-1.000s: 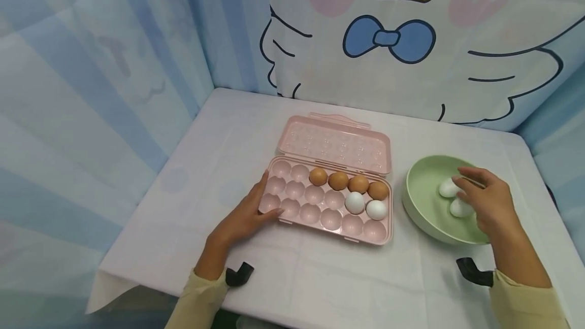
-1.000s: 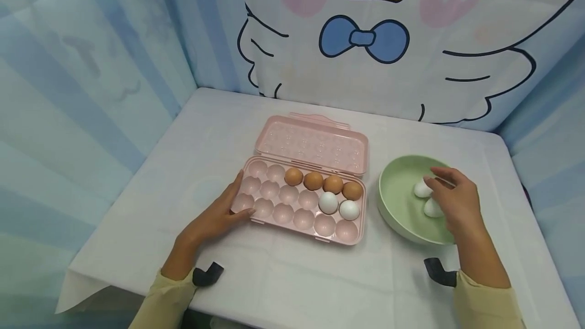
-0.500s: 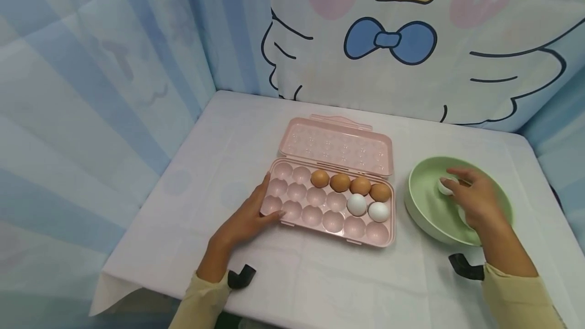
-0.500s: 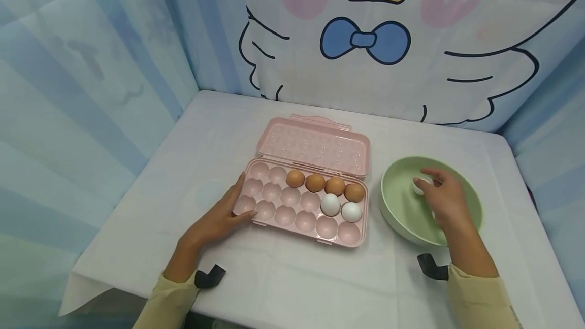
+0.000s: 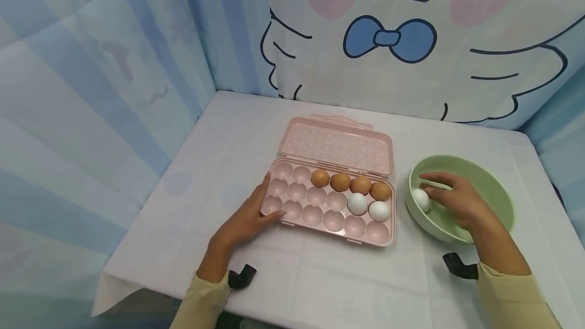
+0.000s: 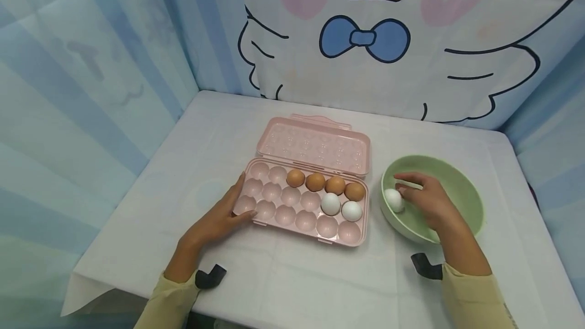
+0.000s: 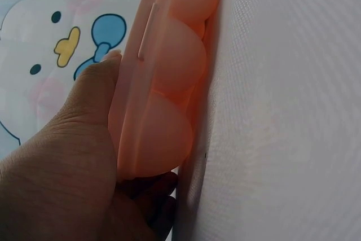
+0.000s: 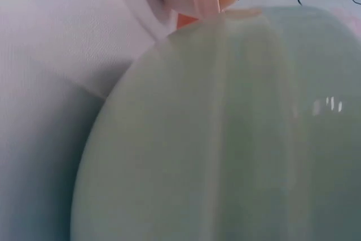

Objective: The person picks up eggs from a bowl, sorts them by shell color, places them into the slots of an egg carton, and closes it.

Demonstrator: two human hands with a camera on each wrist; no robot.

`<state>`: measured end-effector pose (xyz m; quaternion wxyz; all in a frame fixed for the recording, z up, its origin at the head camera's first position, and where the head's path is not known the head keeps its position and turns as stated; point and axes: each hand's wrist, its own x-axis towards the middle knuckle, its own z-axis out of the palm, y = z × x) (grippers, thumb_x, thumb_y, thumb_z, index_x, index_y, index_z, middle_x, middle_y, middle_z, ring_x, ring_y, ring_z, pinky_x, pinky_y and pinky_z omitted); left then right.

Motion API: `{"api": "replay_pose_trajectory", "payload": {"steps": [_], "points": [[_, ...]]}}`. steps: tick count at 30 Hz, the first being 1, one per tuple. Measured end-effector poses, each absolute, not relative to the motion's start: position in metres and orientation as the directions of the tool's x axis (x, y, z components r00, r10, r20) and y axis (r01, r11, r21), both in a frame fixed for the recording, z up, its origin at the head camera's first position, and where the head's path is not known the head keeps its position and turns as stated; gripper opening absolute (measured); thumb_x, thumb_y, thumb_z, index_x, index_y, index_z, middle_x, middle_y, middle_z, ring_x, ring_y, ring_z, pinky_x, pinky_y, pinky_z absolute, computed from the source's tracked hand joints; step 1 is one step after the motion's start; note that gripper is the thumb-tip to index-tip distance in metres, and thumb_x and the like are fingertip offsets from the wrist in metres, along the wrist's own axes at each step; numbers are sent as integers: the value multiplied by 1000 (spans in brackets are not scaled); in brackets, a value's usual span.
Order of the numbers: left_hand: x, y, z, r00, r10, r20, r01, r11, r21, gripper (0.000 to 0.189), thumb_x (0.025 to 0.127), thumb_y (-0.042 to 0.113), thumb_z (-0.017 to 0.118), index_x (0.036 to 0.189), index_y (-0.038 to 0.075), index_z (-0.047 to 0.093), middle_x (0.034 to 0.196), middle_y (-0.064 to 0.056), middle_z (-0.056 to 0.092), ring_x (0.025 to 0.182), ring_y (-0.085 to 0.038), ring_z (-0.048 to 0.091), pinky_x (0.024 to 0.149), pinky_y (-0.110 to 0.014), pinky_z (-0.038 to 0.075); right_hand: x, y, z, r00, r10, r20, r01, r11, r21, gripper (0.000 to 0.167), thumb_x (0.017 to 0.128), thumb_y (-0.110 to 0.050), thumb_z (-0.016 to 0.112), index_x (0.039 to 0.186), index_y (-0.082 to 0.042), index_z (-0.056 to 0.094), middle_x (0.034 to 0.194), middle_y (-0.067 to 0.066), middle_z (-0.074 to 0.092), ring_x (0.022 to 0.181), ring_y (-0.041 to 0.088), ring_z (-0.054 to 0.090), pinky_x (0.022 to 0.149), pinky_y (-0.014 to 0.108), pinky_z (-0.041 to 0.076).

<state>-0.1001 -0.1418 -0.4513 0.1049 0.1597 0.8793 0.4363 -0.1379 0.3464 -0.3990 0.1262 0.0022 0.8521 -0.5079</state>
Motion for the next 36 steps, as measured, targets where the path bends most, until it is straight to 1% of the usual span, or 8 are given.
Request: {"api": "replay_pose_trajectory", "payload": {"steps": [4,7,12,14,18,22,30,36], "points": [[-100,-142,-450,-930,366,-46,188,577,795,102,100,46,67,167,20,-6,172,-8,9,155,-23,11,122,-46,16,-136,344,-395,-952,-172,-253,117,559,-821,51,106,-20,61,147,8,50,151,26,44,116,5,49,85,15,44],[-101,-142,-450,-931,364,-40,193,580,792,103,100,47,67,167,20,-6,172,-8,9,155,-24,11,122,-47,17,-132,348,-391,-956,-166,-244,91,622,-778,47,107,-18,60,147,5,53,150,25,48,121,10,54,85,14,44],[-103,-142,-449,-931,365,-26,209,587,782,103,100,47,67,167,20,-6,172,-9,8,155,-25,11,122,-48,17,-122,364,-382,-941,-213,-263,42,698,-715,40,107,-15,57,142,4,57,146,26,51,125,28,55,82,18,47],[-104,-143,-449,-932,361,-24,207,587,783,103,100,46,68,167,20,-6,172,-8,8,155,-25,11,122,-48,17,-119,368,-380,-920,-257,-296,45,680,-731,38,107,-13,57,141,5,58,146,27,51,123,26,56,83,22,51],[-105,-144,-448,-935,354,-20,202,580,789,103,100,46,68,167,21,-6,171,-8,8,155,-25,11,122,-48,17,-114,372,-382,-876,-328,-352,98,594,-799,39,107,-11,58,141,6,56,147,28,47,115,13,59,88,31,56],[-105,-143,-450,-934,358,-23,200,573,795,104,100,45,68,167,20,-6,172,-7,8,155,-24,11,122,-48,16,-112,371,-386,-872,-364,-328,86,545,-834,43,105,-13,61,143,7,53,148,28,45,113,18,64,88,29,56],[-102,-141,-455,-932,360,-32,197,578,792,103,100,44,68,167,19,-6,172,-5,7,155,-23,10,122,-48,16,-111,363,-388,-903,-342,-259,4,596,-803,53,101,-20,71,147,-1,54,146,19,50,118,20,61,85,24,52],[-101,-141,-456,-931,364,-31,199,575,794,103,100,45,68,167,19,-5,172,-5,8,155,-23,11,122,-47,16,-110,360,-389,-931,-303,-203,4,548,-836,54,100,-20,73,147,-3,54,136,-3,56,111,6,62,85,20,51]]}}
